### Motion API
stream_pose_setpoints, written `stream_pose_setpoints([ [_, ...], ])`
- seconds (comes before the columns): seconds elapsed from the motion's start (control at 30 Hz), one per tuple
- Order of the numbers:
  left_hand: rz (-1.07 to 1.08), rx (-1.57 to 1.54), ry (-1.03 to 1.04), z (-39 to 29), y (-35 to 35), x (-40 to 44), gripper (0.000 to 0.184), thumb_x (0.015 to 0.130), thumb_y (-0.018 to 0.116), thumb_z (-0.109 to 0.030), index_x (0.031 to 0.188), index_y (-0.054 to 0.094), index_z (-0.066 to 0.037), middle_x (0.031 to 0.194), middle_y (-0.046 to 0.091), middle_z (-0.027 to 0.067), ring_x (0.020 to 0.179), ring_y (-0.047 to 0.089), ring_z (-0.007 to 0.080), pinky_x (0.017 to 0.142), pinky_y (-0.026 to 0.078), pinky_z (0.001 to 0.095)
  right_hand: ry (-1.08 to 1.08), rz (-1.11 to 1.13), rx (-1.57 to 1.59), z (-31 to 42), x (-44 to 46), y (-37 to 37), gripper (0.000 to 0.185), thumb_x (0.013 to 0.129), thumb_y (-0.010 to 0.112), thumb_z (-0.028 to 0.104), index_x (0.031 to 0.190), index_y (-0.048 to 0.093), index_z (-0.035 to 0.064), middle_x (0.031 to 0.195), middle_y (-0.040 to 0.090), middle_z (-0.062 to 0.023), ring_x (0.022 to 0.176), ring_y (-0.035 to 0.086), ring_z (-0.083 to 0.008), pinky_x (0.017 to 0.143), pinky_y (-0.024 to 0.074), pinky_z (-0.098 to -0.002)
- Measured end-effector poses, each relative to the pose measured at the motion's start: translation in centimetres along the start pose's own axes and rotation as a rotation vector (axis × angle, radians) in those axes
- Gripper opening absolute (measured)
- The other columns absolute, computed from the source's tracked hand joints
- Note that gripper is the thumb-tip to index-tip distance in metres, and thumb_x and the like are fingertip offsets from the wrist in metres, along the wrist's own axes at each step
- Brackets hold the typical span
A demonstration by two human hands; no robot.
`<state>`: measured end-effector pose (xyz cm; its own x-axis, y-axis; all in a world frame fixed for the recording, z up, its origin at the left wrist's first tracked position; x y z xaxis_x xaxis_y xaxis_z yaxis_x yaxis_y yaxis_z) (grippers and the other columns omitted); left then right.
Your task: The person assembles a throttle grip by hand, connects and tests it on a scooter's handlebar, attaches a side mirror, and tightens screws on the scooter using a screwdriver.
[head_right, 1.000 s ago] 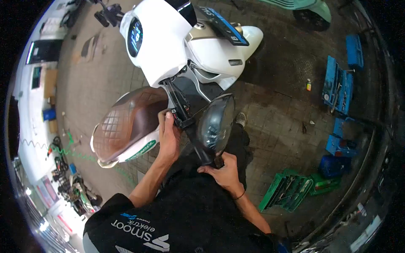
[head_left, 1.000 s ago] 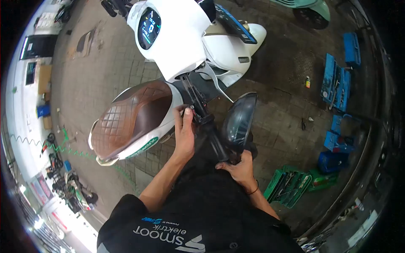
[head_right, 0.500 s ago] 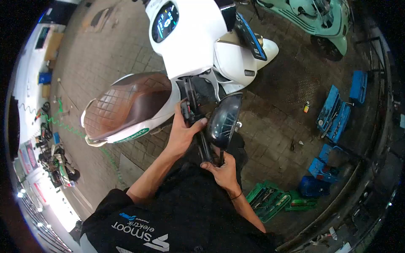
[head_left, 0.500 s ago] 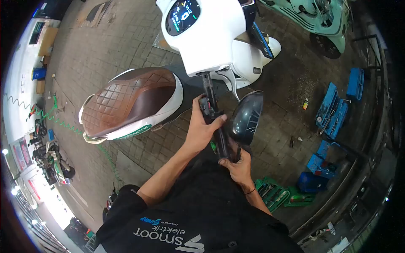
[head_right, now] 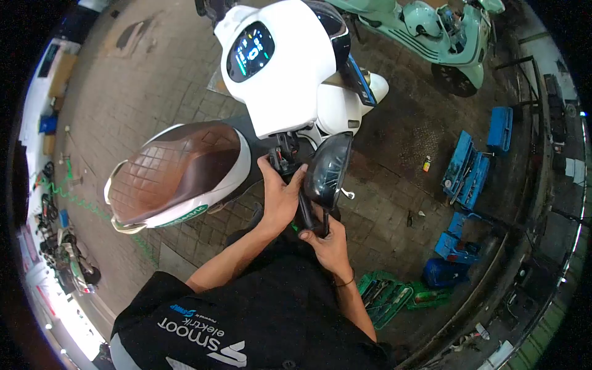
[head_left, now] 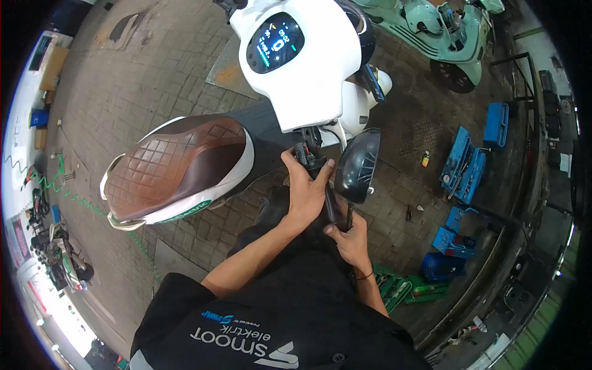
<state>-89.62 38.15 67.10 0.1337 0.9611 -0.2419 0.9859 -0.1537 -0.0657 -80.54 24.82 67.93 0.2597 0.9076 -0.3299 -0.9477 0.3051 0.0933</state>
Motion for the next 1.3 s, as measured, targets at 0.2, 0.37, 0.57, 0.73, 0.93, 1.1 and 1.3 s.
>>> stream_pose_setpoints([
  [0.2, 0.012, -0.128, -0.042, 0.9, -0.1, 0.7, 0.054, 0.094, 0.074, -0.009, 0.126, 0.032, 0.002, 0.106, 0.054, 0.0132, 0.094, 0.058, 0.0173, 0.080, 0.050, 0.0336, 0.093, 0.026, -0.016, 0.8, 0.3, -0.1, 0.079, 0.076, 0.093, 0.028, 0.140, 0.059, -0.0048, 0.125, 0.069, -0.0068, 0.112, 0.059, -0.0128, 0.100, 0.0482, -0.0309],
  [0.37, 0.011, -0.119, -0.093, -1.0, 0.0, 0.7, 0.050, 0.095, 0.072, -0.008, 0.124, 0.033, 0.001, 0.103, 0.055, 0.0108, 0.086, 0.059, 0.0137, 0.073, 0.051, 0.0317, 0.001, -0.011, -0.034, 0.4, 0.9, 0.0, 0.077, 0.076, 0.093, 0.025, 0.139, 0.060, -0.0052, 0.124, 0.070, -0.0067, 0.110, 0.060, -0.0123, 0.098, 0.0495, -0.0302],
  [0.57, 0.057, -0.208, -0.118, -0.7, 0.0, 0.7, 0.049, 0.096, 0.071, -0.008, 0.124, 0.032, 0.000, 0.102, 0.054, 0.0093, 0.087, 0.058, 0.0123, 0.072, 0.050, 0.0302, 0.094, 0.028, -0.025, 0.9, 0.9, -0.6, 0.081, 0.074, 0.094, 0.026, 0.140, 0.059, -0.0050, 0.126, 0.069, -0.0075, 0.111, 0.061, -0.0122, 0.098, 0.0495, -0.0300],
  [0.73, 0.031, -0.164, -0.108, -0.7, 0.2, 0.9, 0.050, 0.097, 0.070, -0.009, 0.126, 0.031, 0.001, 0.105, 0.052, 0.0092, 0.093, 0.055, 0.0117, 0.076, 0.049, 0.0292, 0.032, 0.043, 0.074, 0.3, 1.5, -0.8, 0.082, 0.074, 0.095, 0.027, 0.139, 0.059, -0.0055, 0.120, 0.069, -0.0060, 0.106, 0.061, -0.0127, 0.095, 0.0514, -0.0313],
  [0.93, -0.017, -0.102, -0.085, -0.3, 0.6, 0.5, 0.055, 0.097, 0.071, -0.010, 0.130, 0.029, 0.003, 0.110, 0.048, 0.0096, 0.096, 0.052, 0.0129, 0.079, 0.048, 0.0287, 0.124, 0.046, 0.137, -0.1, 1.2, -0.7, 0.079, 0.073, 0.096, 0.028, 0.136, 0.062, -0.0056, 0.118, 0.069, -0.0042, 0.103, 0.061, -0.0126, 0.094, 0.0507, -0.0311],
  [1.1, 0.016, -0.442, -0.186, 0.1, 0.6, 0.6, 0.053, 0.099, 0.067, -0.007, 0.132, 0.026, -0.006, 0.108, 0.053, 0.0091, 0.087, 0.059, 0.0124, 0.072, 0.052, 0.0270, 0.040, 0.098, -0.185, 0.6, 1.7, -3.1, 0.064, 0.076, 0.093, 0.024, 0.127, 0.068, -0.0055, 0.113, 0.069, -0.0048, 0.095, 0.061, -0.0106, 0.082, 0.0509, -0.0269],
  [1.3, -0.001, -0.347, -0.229, -1.4, 1.0, 0.4, 0.048, 0.099, 0.064, -0.002, 0.126, 0.026, -0.007, 0.098, 0.057, 0.0102, 0.063, 0.061, 0.0147, 0.053, 0.050, 0.0285, 0.141, -0.013, -0.019, 1.3, 0.5, -6.7, 0.038, 0.088, 0.085, 0.022, 0.113, 0.073, -0.0035, 0.102, 0.070, -0.0070, 0.085, 0.062, -0.0096, 0.071, 0.0488, -0.0256],
])
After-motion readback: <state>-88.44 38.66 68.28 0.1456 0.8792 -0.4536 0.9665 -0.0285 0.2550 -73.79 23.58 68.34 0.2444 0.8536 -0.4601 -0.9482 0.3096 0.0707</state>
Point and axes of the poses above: each hand's wrist, its own x-axis towards the middle knuckle, its own y-axis out of the palm, z = x × y, the point moved 1 cm from there along x, towards the middle knuckle
